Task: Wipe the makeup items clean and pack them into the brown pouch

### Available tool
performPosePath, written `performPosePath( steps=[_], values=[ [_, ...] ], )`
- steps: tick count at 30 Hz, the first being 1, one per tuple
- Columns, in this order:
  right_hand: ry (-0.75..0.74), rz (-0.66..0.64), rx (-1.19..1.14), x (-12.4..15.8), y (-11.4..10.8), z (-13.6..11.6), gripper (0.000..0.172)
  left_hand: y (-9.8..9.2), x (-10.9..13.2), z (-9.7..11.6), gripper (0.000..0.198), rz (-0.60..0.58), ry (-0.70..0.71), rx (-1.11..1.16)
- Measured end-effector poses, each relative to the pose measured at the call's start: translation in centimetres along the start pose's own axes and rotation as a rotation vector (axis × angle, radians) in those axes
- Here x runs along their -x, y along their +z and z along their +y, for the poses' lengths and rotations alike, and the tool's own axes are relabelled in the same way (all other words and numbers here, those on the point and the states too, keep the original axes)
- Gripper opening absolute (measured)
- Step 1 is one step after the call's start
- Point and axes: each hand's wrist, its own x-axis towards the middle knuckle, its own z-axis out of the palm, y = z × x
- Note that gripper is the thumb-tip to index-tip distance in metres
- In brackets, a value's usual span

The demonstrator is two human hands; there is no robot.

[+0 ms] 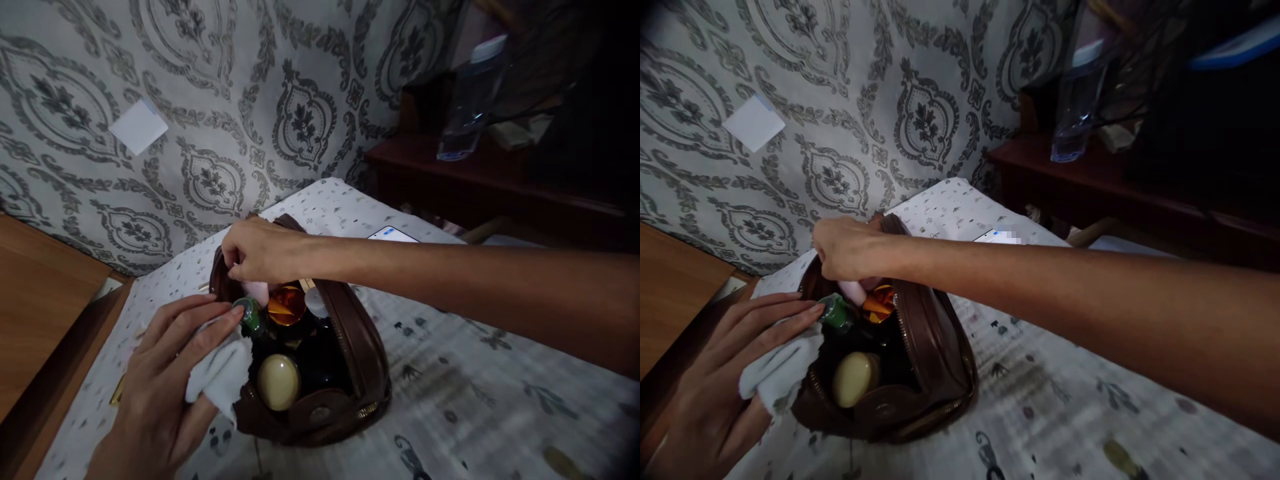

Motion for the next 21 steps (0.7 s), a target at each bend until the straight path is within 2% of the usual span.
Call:
performPosePath(
  steps=[3,7,10,13,18,21],
  values=[
    [-0.047,-0.002,0.007,0.0,0.0,0.2,0.011,-0.2,0.0,0.0,0.045,-0.020,-0.009,0.007],
    [-0.060,-0.039,0.059,0.2,-0.7,0.5,0.018,-0.1,-0.1,0.0,0.045,-0.032,-0.013,0.026],
    [-0.040,-0.121,0.160,0.8,-1.3,0.0,0.012,-0.1,-0.2,0.0,0.045,-0.031,-0.017,0.039],
    [-0.075,-0.151,0.188,1.5,-1.6,-0.7,0.005,-0.1,-0.2,0.1,0.045,-0.036,-0.019,0.048],
    [-0.082,-0.172,0.228,1.8,-1.3,-0.9,0.015,-0.1,-0.4,0.2,0.043,-0.018,-0.005,0.083],
    [-0.154,-0.177,0.209,1.5,-1.2,-0.3,0.019,-0.1,-0.4,0.3,0.044,0.005,0.000,0.098]
  ],
)
